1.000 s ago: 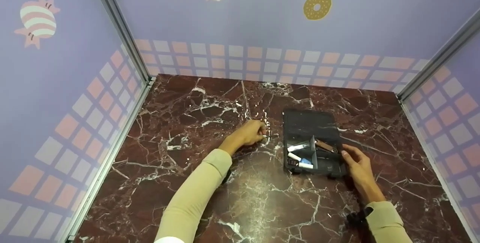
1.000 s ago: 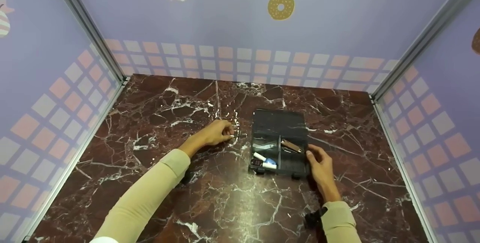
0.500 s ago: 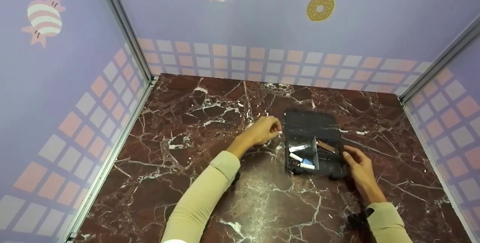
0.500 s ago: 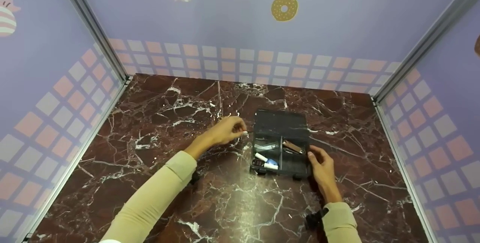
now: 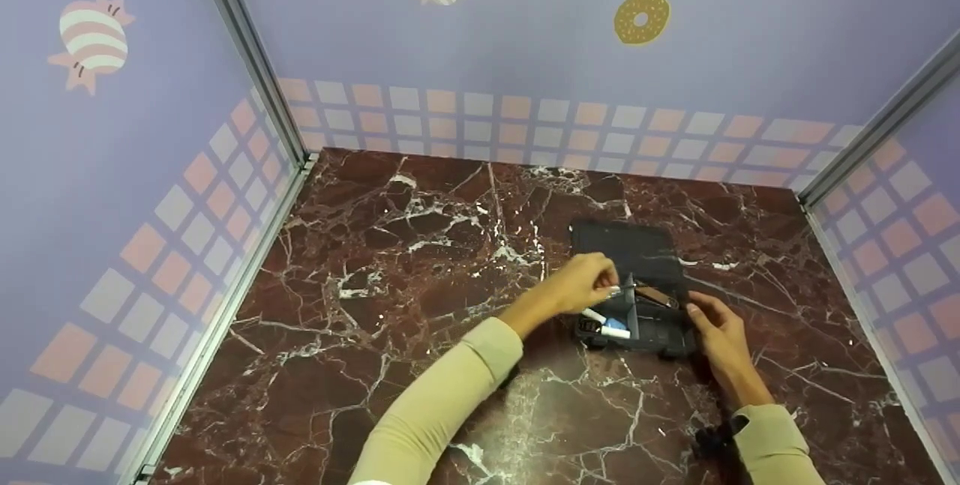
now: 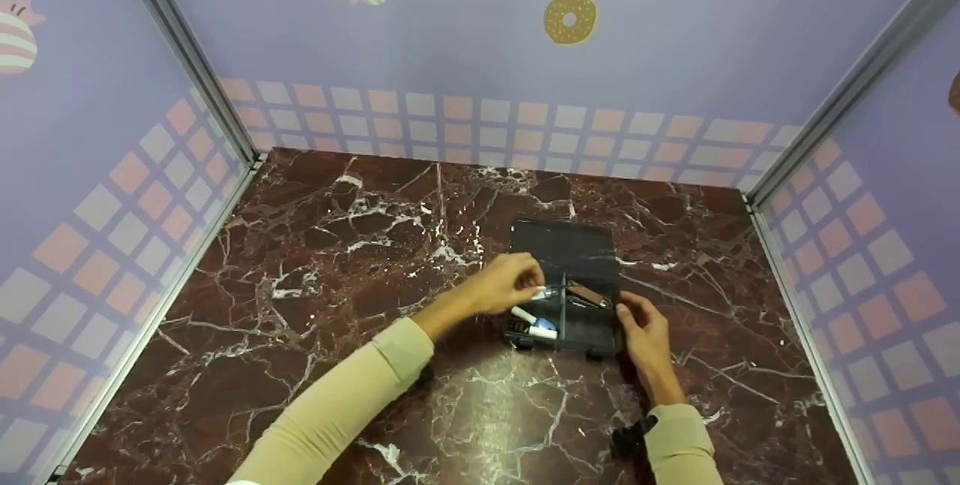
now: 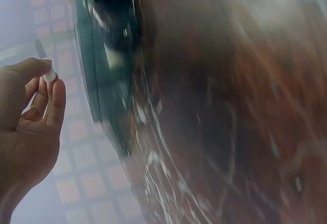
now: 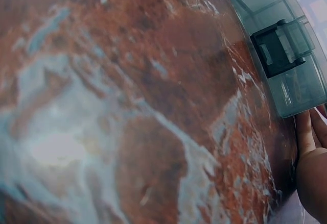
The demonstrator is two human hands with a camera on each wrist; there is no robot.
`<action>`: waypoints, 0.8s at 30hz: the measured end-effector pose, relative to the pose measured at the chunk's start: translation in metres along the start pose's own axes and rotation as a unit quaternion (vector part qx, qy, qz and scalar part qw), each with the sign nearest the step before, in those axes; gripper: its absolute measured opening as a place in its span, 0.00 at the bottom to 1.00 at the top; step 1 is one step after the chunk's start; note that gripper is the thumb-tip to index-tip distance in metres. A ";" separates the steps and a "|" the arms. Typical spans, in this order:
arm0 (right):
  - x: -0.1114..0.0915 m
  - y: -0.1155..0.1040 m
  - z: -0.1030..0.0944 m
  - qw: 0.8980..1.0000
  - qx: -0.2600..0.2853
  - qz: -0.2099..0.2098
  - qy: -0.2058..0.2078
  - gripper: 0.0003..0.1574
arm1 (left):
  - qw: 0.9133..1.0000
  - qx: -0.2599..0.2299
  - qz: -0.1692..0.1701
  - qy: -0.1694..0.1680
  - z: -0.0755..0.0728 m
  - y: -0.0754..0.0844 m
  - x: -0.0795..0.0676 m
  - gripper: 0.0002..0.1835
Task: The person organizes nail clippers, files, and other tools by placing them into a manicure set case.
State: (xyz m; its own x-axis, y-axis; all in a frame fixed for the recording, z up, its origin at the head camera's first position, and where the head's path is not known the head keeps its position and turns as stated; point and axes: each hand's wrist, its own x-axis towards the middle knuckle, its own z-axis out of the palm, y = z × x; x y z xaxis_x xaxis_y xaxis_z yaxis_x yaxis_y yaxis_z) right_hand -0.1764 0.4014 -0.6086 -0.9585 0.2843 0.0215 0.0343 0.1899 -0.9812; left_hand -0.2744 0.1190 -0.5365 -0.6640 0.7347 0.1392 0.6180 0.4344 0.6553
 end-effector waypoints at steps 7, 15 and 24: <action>0.003 0.002 -0.001 1.000 -0.001 0.008 0.000 0.27 | 0.999 0.030 0.042 0.008 0.025 0.024 0.011 0.06; 0.004 0.000 -0.004 0.999 0.004 0.050 -0.002 0.28 | 0.994 0.095 0.062 0.004 0.051 0.035 0.017 0.04; 0.002 -0.003 -0.006 0.998 0.015 0.066 -0.013 0.32 | 0.990 0.127 0.055 -0.009 0.066 0.034 0.018 0.03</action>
State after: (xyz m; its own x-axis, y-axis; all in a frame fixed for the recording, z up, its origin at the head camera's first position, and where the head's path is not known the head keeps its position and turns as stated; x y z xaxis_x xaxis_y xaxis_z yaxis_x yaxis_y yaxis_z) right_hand -0.1769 0.4069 -0.6049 -0.9531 0.2811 -0.1124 0.1522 0.1241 -0.9805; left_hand -0.2373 0.1818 -0.5606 -0.5806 0.7930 0.1845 0.7734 0.4665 0.4292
